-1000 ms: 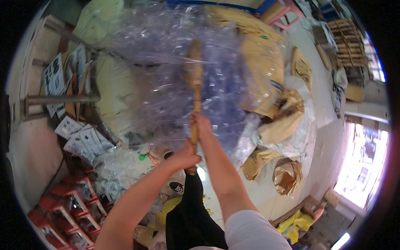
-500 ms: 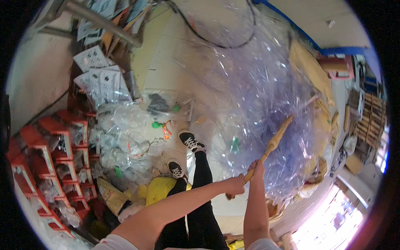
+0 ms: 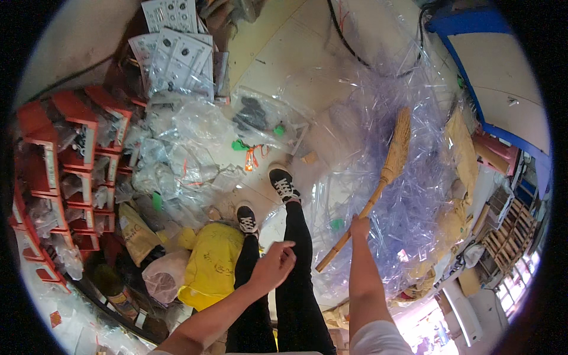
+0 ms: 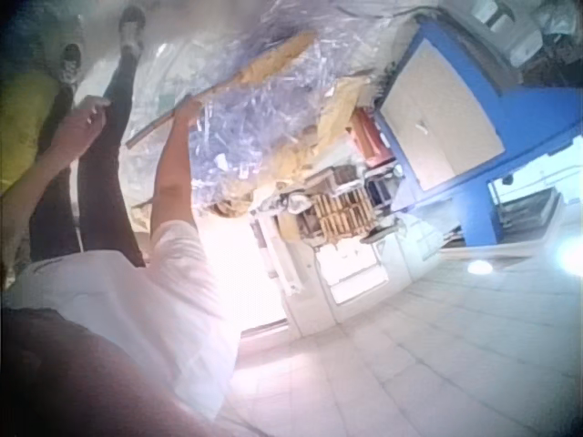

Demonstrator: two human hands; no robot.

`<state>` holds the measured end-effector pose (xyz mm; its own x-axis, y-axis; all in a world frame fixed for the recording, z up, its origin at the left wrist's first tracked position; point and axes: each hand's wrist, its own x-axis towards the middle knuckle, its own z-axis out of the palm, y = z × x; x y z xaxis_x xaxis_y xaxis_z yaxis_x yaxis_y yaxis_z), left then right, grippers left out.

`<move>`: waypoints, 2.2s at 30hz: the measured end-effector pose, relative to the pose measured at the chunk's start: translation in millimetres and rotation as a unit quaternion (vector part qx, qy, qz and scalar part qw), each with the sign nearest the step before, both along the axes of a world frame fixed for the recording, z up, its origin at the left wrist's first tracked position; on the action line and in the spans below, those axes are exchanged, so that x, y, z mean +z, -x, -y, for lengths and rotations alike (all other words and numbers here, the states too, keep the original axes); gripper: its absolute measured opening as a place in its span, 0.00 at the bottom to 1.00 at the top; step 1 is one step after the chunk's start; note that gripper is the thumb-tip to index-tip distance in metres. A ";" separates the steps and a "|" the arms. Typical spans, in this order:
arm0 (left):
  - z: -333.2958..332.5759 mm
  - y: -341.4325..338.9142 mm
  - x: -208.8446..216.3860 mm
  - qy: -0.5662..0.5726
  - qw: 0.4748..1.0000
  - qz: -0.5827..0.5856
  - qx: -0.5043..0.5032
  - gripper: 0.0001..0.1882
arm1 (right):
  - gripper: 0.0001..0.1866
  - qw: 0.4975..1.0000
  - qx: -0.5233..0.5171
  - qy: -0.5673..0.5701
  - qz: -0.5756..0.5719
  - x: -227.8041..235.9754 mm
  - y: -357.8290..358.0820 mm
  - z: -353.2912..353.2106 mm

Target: The person sorts through a large pile of plastic bags and cardboard boxes on the floor of a cluttered room. They pick up various bags, open them to check contents, and move them around. The person also uses a broom to sweep some items.

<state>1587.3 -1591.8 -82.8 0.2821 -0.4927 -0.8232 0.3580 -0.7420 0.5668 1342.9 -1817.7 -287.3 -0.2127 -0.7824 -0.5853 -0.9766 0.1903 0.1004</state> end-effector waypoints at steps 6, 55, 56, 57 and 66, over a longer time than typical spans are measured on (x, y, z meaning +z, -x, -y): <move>-63.6 7.7 -83.9 -0.097 0.984 0.029 0.144 0.13 | 0.23 0.942 0.290 -0.080 0.151 -155.9 -68.2 14.1; -186.1 -103.3 -231.0 -0.256 0.882 0.293 0.264 0.18 | 0.35 0.962 -0.095 -0.217 0.138 -290.9 -26.8 -66.4; -180.4 -91.6 -228.6 -0.234 0.870 0.336 0.274 0.18 | 0.36 0.974 -0.074 -0.186 0.101 -299.7 -24.8 -68.6; -174.9 -81.2 -226.6 -0.217 0.859 0.369 0.281 0.18 | 0.39 0.985 -0.012 -0.155 0.068 -310.3 -25.0 -64.9; -139.2 -30.9 -207.7 -0.134 0.909 0.336 0.206 0.15 | 0.42 0.969 0.011 0.129 0.210 -317.1 -77.9 -11.5</move>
